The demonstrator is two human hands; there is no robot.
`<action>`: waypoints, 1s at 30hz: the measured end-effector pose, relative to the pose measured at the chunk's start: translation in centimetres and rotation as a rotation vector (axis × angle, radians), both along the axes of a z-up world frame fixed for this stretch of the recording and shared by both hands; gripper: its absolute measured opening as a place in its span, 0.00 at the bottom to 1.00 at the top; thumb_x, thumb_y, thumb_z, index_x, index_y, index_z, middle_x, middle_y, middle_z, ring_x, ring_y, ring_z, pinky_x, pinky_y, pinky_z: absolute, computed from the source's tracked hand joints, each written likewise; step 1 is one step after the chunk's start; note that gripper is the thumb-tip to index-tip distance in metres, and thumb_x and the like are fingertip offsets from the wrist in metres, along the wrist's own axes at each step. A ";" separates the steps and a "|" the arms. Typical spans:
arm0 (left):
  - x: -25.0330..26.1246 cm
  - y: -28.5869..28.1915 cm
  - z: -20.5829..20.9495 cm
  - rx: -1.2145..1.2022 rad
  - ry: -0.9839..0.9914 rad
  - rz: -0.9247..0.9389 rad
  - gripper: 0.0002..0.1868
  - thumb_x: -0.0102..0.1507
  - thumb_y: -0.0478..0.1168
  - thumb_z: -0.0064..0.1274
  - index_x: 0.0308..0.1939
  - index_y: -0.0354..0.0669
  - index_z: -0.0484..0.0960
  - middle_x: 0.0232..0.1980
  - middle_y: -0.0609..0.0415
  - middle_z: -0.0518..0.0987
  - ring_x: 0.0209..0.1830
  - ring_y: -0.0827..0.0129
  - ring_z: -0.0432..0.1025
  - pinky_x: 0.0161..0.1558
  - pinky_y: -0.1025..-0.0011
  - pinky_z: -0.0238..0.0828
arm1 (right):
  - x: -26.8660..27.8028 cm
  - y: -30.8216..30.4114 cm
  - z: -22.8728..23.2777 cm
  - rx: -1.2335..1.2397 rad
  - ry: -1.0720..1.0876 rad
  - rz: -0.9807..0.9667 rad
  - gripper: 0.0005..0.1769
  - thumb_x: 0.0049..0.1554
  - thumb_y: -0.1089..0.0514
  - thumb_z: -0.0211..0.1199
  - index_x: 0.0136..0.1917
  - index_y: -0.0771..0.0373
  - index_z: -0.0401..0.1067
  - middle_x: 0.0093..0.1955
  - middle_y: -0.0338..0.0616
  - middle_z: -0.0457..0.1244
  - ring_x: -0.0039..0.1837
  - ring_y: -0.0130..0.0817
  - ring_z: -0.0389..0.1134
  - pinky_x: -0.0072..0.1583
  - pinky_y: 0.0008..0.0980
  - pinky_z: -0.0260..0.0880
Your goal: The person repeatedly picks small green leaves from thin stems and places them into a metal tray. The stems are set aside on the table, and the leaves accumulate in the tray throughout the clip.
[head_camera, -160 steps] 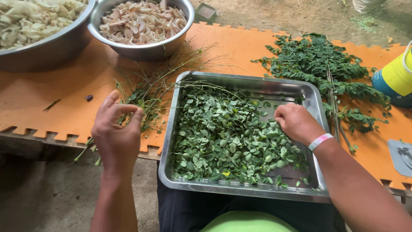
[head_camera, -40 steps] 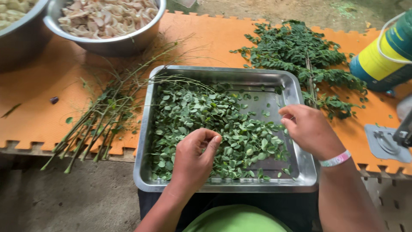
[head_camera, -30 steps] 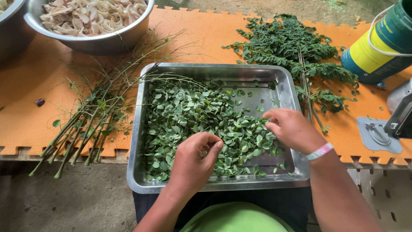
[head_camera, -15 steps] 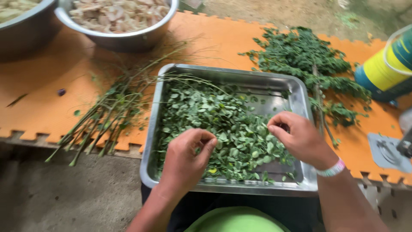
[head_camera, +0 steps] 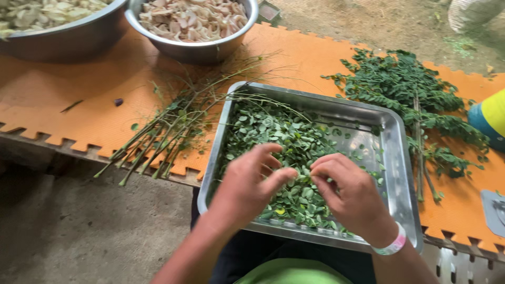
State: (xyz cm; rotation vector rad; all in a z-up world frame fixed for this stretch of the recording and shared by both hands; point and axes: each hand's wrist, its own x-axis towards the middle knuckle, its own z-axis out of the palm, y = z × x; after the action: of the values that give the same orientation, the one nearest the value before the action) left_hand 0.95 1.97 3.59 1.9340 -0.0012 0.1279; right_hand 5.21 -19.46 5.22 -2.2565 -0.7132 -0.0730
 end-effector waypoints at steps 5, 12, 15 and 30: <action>0.1 -2.4 -0.8 -0.155 -0.062 -0.027 0.21 0.62 0.37 0.60 0.59 0.39 0.77 0.38 0.50 0.87 0.35 0.72 0.83 0.38 0.74 0.81 | -0.3 -0.9 -0.8 0.099 0.028 0.049 0.04 0.56 0.65 0.64 0.47 0.65 0.74 0.50 0.42 0.70 0.46 0.29 0.73 0.46 0.27 0.75; -0.1 -3.4 -2.0 -0.307 -0.059 0.098 0.23 0.60 0.33 0.61 0.60 0.41 0.76 0.38 0.52 0.87 0.35 0.74 0.82 0.37 0.75 0.81 | -0.2 -0.3 -3.6 0.661 0.690 0.134 0.17 0.56 0.64 0.64 0.59 0.64 0.69 0.49 0.42 0.69 0.52 0.25 0.71 0.55 0.27 0.74; -0.4 -3.2 -2.1 -0.296 -0.087 0.112 0.24 0.60 0.33 0.63 0.60 0.41 0.77 0.37 0.52 0.87 0.35 0.74 0.83 0.37 0.75 0.81 | -0.5 0.6 -4.8 0.537 0.505 0.051 0.09 0.59 0.63 0.64 0.53 0.68 0.73 0.46 0.42 0.70 0.48 0.25 0.72 0.51 0.27 0.75; -0.8 -0.8 -1.8 -0.189 -0.142 0.148 0.25 0.60 0.34 0.63 0.61 0.43 0.76 0.37 0.54 0.87 0.35 0.76 0.82 0.38 0.76 0.81 | -0.3 2.7 -1.2 0.233 0.164 0.100 0.13 0.56 0.56 0.67 0.52 0.64 0.77 0.46 0.39 0.71 0.48 0.29 0.73 0.50 0.29 0.74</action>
State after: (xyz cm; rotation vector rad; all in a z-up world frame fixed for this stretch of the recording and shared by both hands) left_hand 0.15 1.16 1.83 1.7319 0.0581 0.3522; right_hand 4.96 -16.77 4.00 -1.9768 -0.6904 0.0733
